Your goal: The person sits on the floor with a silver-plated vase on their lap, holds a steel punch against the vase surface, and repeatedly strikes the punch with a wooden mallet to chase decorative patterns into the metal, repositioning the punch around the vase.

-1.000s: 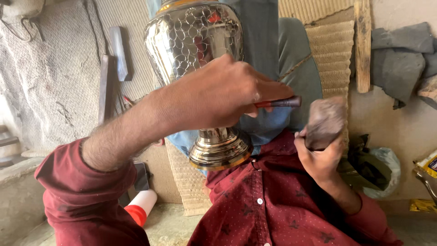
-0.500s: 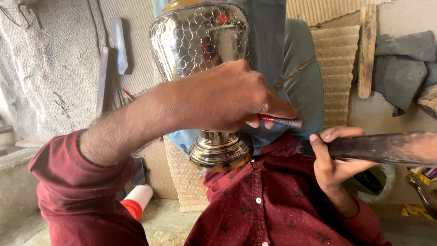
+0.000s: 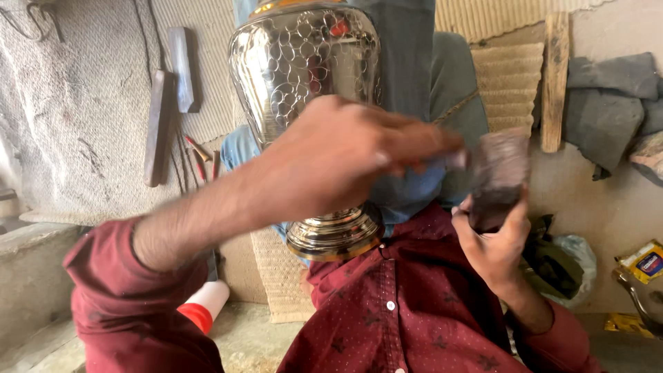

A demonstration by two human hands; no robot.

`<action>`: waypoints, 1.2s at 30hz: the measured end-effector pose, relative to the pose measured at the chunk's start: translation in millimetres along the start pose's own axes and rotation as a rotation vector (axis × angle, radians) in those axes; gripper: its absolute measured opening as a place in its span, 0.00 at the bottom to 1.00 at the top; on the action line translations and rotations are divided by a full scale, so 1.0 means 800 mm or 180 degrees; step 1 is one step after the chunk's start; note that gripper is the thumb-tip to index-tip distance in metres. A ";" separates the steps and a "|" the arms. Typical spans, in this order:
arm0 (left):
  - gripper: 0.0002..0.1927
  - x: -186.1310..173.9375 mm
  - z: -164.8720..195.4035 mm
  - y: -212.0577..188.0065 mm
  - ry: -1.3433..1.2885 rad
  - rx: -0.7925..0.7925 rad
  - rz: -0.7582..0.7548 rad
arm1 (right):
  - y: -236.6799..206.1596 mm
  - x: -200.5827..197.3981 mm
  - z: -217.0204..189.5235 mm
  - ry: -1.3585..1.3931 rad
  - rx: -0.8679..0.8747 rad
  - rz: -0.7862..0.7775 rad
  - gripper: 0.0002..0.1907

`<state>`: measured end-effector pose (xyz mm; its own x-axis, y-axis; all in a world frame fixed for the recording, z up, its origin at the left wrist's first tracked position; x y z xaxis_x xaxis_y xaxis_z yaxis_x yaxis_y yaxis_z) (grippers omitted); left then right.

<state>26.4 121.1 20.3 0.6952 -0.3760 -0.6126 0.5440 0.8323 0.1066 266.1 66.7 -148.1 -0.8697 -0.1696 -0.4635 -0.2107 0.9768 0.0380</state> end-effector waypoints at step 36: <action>0.25 -0.019 0.011 -0.036 0.0386 -0.0445 0.0686 | 0.086 -0.099 -0.035 -0.0368 -0.0099 -0.0533 0.10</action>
<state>4.6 99.3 33.3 0.7220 -0.1398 -0.6776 0.3139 0.9390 0.1408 307.6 143.9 -83.7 -0.7648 -0.3114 -0.5640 -0.3632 0.9315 -0.0217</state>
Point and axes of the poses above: each hand's wrist, its own y-axis towards the middle knuckle, its own x-axis out of the palm, z = x × y, the point moved 9 cm from there along y, towards the middle knuckle, and after that the axes turned 10 degrees about -y, right-handed, at the moved point
